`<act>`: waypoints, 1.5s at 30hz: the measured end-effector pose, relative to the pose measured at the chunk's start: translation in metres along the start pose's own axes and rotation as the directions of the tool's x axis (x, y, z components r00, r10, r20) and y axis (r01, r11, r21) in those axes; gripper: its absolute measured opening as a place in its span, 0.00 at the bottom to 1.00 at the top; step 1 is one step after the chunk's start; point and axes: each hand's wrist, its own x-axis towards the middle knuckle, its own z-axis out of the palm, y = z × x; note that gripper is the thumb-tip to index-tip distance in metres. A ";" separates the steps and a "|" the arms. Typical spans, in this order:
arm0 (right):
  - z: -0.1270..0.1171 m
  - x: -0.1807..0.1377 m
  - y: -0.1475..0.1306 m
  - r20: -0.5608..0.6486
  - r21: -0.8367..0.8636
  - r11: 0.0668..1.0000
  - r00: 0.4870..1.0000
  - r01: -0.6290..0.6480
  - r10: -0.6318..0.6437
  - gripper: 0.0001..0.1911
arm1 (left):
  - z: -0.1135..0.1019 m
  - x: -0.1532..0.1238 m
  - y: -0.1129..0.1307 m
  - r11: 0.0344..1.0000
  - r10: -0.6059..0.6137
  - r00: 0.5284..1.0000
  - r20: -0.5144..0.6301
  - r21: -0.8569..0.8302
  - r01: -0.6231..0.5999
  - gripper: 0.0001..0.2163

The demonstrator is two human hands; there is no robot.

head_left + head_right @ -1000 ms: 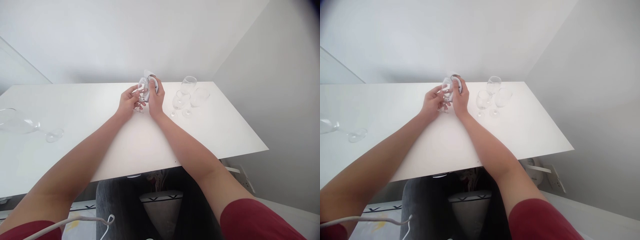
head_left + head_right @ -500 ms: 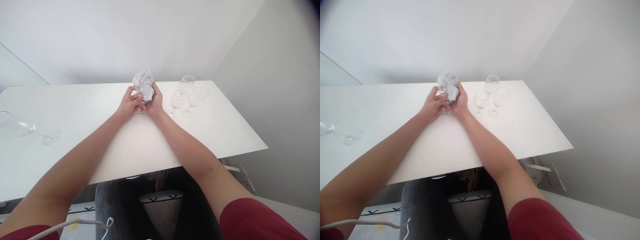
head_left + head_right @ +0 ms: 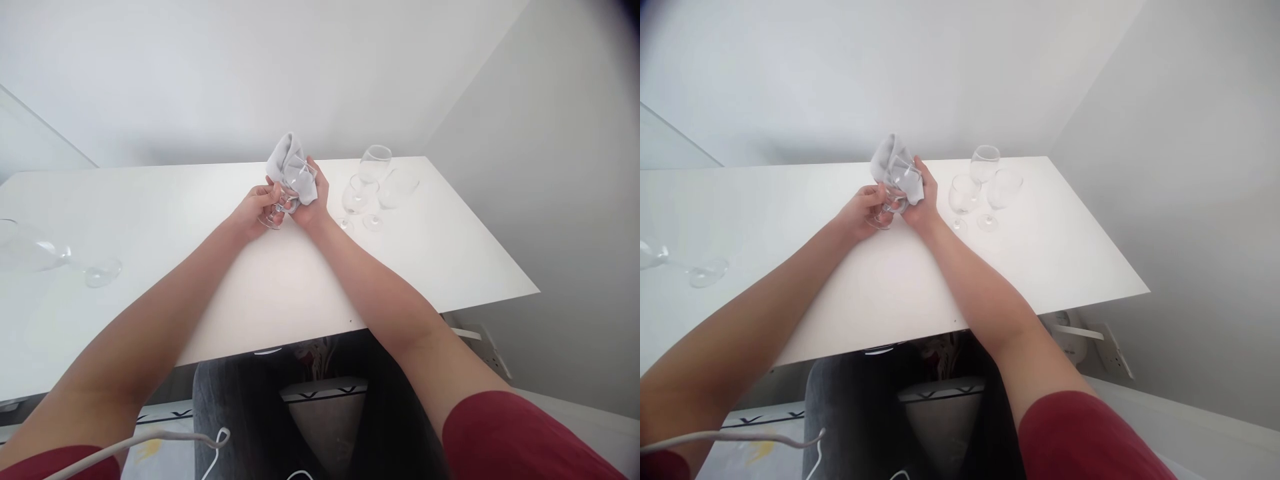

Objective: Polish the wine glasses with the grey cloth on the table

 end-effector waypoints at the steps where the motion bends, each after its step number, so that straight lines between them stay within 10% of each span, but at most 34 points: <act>1: 0.001 0.000 -0.001 0.013 -0.021 1.000 1.000 0.003 -0.003 0.31 | 0.000 0.001 0.000 1.000 0.002 1.000 -0.003 -0.012 -0.002 0.16; 8: 0.018 -0.012 -0.008 -0.040 -0.271 0.908 0.938 0.321 -0.344 0.22 | 0.007 0.004 0.002 0.986 0.163 0.964 -0.208 0.072 -0.151 0.17; 13: 0.025 -0.025 -0.012 0.130 -0.718 0.482 0.777 0.502 -0.616 0.17 | 0.010 0.004 -0.006 0.925 0.318 0.930 -0.183 0.273 -0.263 0.20; 16: 0.025 -0.026 -0.009 0.181 -0.799 0.363 0.768 0.479 -0.614 0.18 | 0.011 0.001 -0.008 0.871 0.392 0.907 -0.157 0.381 -0.310 0.22; 27: 0.020 -0.012 0.005 -0.091 -0.391 0.878 0.938 0.275 -0.334 0.27 | 0.008 0.005 -0.007 0.909 0.379 0.891 -0.249 0.280 -0.309 0.21; 33: 0.034 -0.015 0.023 0.177 -0.420 0.878 0.969 0.231 -0.170 0.26 | -0.009 0.016 -0.012 0.863 0.504 0.766 -0.399 0.223 -0.452 0.18; 37: 0.033 -0.013 0.028 0.291 -0.501 0.825 0.949 0.262 -0.124 0.26 | -0.016 0.018 -0.013 0.885 0.461 0.786 -0.412 0.152 -0.440 0.19; 45: 0.027 -0.010 0.024 0.145 -0.395 0.912 0.988 0.114 -0.060 0.27 | -0.001 0.017 -0.015 0.919 0.391 0.833 -0.391 0.130 -0.371 0.24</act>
